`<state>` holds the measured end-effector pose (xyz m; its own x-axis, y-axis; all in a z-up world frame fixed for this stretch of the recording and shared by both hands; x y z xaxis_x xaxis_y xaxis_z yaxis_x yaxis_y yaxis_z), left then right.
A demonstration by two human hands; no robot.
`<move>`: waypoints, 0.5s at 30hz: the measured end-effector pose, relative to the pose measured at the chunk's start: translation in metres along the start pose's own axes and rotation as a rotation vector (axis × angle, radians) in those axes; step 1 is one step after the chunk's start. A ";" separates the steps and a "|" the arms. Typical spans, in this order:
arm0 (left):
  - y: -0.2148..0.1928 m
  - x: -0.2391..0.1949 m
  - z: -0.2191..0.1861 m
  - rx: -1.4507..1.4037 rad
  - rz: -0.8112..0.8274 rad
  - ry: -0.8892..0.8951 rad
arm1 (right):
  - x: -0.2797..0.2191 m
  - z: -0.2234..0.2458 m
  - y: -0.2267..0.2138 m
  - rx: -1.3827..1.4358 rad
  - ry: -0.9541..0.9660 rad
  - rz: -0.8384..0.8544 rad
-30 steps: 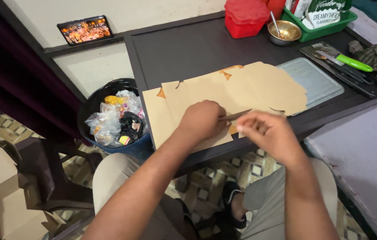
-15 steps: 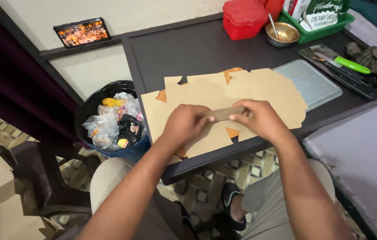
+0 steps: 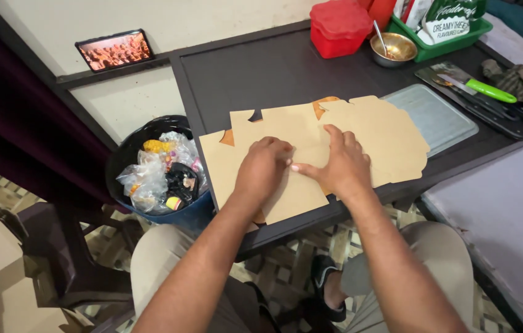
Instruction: The person assembles flat cardboard box blanks into three-dimensional boxes by folding along pre-scored lines and tucking tabs into slots. They repeat the process for multiple units and place each completed box into a stack on the floor.
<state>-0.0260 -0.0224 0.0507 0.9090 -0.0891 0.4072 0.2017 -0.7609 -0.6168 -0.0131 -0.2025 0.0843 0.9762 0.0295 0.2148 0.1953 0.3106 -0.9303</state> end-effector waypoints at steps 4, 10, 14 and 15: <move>-0.004 -0.002 -0.006 -0.002 0.003 0.008 | 0.012 -0.033 0.004 0.110 -0.010 0.023; -0.008 0.001 -0.014 0.035 -0.005 0.007 | 0.020 -0.070 0.006 0.174 0.041 0.067; -0.025 -0.005 -0.052 0.160 -0.134 0.176 | 0.020 -0.069 0.003 0.161 0.011 0.062; -0.023 -0.007 -0.062 0.166 -0.139 0.175 | 0.020 -0.071 0.004 0.165 0.004 0.061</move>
<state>-0.0598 -0.0440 0.1037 0.7945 -0.1117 0.5969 0.3900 -0.6595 -0.6426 0.0138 -0.2686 0.0639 0.9863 0.0491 0.1573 0.1175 0.4600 -0.8801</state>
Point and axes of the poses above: each hand's wrist, its own x-axis towards the middle knuckle, its own y-axis out of the palm, z = x × y, the point moved 1 cm from there along x, towards the middle knuckle, and after that the axes turned 3 degrees about y, right-handed, at the moved point
